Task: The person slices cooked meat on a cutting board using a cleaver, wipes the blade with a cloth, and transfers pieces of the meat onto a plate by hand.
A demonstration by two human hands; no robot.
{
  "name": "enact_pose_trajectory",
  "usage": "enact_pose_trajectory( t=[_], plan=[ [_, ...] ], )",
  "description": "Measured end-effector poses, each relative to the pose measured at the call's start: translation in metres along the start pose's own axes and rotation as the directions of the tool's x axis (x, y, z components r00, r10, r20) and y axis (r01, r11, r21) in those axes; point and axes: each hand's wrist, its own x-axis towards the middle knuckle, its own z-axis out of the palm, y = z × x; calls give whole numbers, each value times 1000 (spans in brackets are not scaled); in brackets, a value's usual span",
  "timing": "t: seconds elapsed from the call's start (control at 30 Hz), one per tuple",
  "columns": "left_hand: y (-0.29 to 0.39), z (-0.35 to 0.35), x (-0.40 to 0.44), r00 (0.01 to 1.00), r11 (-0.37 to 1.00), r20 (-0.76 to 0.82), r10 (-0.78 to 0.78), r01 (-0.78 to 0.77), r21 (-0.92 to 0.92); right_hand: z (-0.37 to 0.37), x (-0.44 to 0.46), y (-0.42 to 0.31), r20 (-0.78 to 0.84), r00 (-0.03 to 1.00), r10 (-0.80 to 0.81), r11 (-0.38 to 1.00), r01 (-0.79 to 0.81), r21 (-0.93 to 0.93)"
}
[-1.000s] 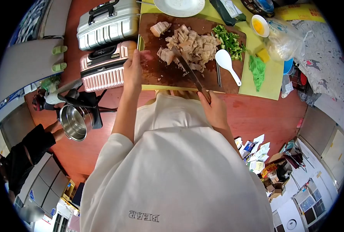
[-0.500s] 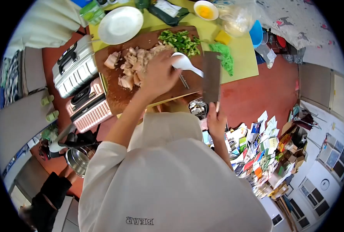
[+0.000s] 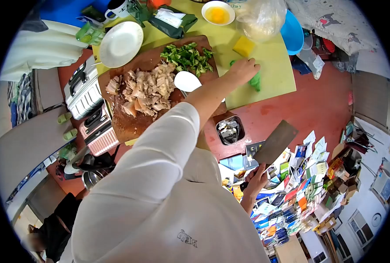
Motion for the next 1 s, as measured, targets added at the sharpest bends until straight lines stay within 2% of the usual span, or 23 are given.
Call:
enact_pose_trajectory(
  t=[0.07, 0.1, 0.27, 0.3, 0.37, 0.5, 0.6, 0.67, 0.73, 0.8, 0.87, 0.9, 0.97, 1.0],
  plan=[
    [-1, -9, 6, 991, 985, -71, -118, 107, -137, 0, 7, -1, 10, 1000, 16, 1000, -16, -3],
    [0, -18, 7, 989, 985, -78, -128, 117, -125, -1, 14, 2, 10, 1000, 2, 1000, -2, -13],
    [18, -47, 3, 974, 895, 3, -228, 211, -394, 8, 30, -23, 96, 992, -77, 997, 79, -20],
    [22, -49, 2, 969, 892, -6, -247, 225, -392, 9, 32, -28, 123, 987, -103, 993, 109, -37],
    [31, -54, -1, 923, 816, 36, -383, 356, -456, 13, 38, -35, 116, 987, -115, 992, 121, -39],
    [34, -42, -14, 873, 749, 47, -485, 443, -493, 24, 41, -54, 135, 979, -156, 982, 169, -88],
    [38, -62, -48, 878, 763, -71, -473, 368, -532, 39, 41, -65, 179, 962, -208, 972, 224, -77],
    [32, -96, -90, 887, 633, -131, -444, 207, -746, 48, 45, -67, 252, 946, -205, 965, 238, -107],
    [23, -85, -133, 818, 680, -327, -473, 103, -726, 68, 36, -77, 309, 927, -213, 952, 269, -148],
    [12, -117, -202, 726, 631, -358, -588, 135, -764, 84, 33, -78, 361, 905, -225, 943, 295, -152],
    [-13, -120, -268, 567, 670, -475, -673, 195, -717, 98, 30, -79, 426, 878, -218, 937, 310, -160],
    [-18, -125, -296, 417, 572, -434, -799, 304, -762, 106, 28, -79, 481, 851, -210, 933, 322, -163],
    [-45, -126, -349, 326, 576, -477, -816, 518, -632, 123, 15, -82, 517, 823, -234, 904, 380, -195],
    [-56, -126, -366, 325, 592, -507, -798, 578, -562, 130, 11, -81, 584, 776, -239, 866, 443, -234]
  ],
)
